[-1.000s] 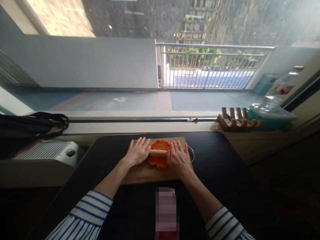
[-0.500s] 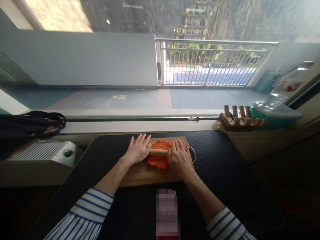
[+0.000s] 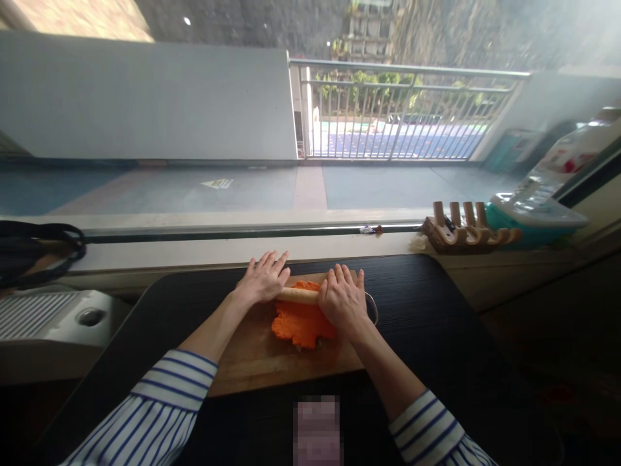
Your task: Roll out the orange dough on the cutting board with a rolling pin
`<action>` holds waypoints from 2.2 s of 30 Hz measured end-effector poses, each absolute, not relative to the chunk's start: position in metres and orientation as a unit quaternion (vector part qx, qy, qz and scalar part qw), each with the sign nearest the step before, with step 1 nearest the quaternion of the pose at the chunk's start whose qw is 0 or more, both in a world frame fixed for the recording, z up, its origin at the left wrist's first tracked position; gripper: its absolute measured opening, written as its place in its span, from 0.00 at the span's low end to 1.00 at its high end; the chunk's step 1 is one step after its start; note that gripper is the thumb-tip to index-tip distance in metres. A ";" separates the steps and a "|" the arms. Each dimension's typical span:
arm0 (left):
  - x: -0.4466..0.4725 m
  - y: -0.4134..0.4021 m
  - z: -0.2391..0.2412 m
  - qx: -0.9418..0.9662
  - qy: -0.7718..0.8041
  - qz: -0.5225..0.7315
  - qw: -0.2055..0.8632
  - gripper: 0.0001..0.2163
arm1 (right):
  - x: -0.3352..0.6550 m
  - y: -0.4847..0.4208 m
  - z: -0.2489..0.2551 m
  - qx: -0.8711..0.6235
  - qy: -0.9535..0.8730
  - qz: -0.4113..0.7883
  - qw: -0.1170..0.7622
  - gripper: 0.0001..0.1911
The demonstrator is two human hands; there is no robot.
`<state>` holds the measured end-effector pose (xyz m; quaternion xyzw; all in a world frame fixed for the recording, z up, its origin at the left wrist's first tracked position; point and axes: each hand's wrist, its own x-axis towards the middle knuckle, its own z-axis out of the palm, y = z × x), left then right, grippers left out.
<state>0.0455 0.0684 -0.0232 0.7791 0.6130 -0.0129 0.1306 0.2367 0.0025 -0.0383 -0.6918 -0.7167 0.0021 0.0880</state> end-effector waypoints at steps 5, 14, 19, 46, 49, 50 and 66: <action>0.047 0.072 -0.022 0.780 0.612 -0.015 0.130 0.28 | 0.236 0.006 -0.039 -0.695 -0.712 0.005 0.095 0.26; 0.040 0.041 -0.024 0.784 0.611 -0.034 0.106 0.27 | 0.233 -0.022 -0.037 -0.657 -0.742 -0.038 0.127 0.27; 0.037 0.023 -0.023 0.784 0.614 -0.036 0.085 0.27 | 0.232 -0.037 -0.037 -0.644 -0.752 -0.041 0.132 0.26; 0.029 -0.049 -0.020 0.771 0.628 -0.026 0.104 0.31 | 0.243 -0.087 -0.048 -0.557 -0.803 -0.066 0.203 0.23; 0.028 -0.058 -0.019 0.771 0.627 -0.023 0.107 0.31 | 0.244 -0.092 -0.052 -0.547 -0.807 -0.071 0.212 0.23; 0.028 -0.061 -0.018 0.771 0.627 -0.022 0.109 0.31 | 0.245 -0.093 -0.053 -0.544 -0.808 -0.073 0.215 0.23; 0.024 -0.097 -0.016 0.777 0.619 -0.024 0.112 0.31 | 0.250 -0.115 -0.049 -0.521 -0.826 -0.056 0.210 0.23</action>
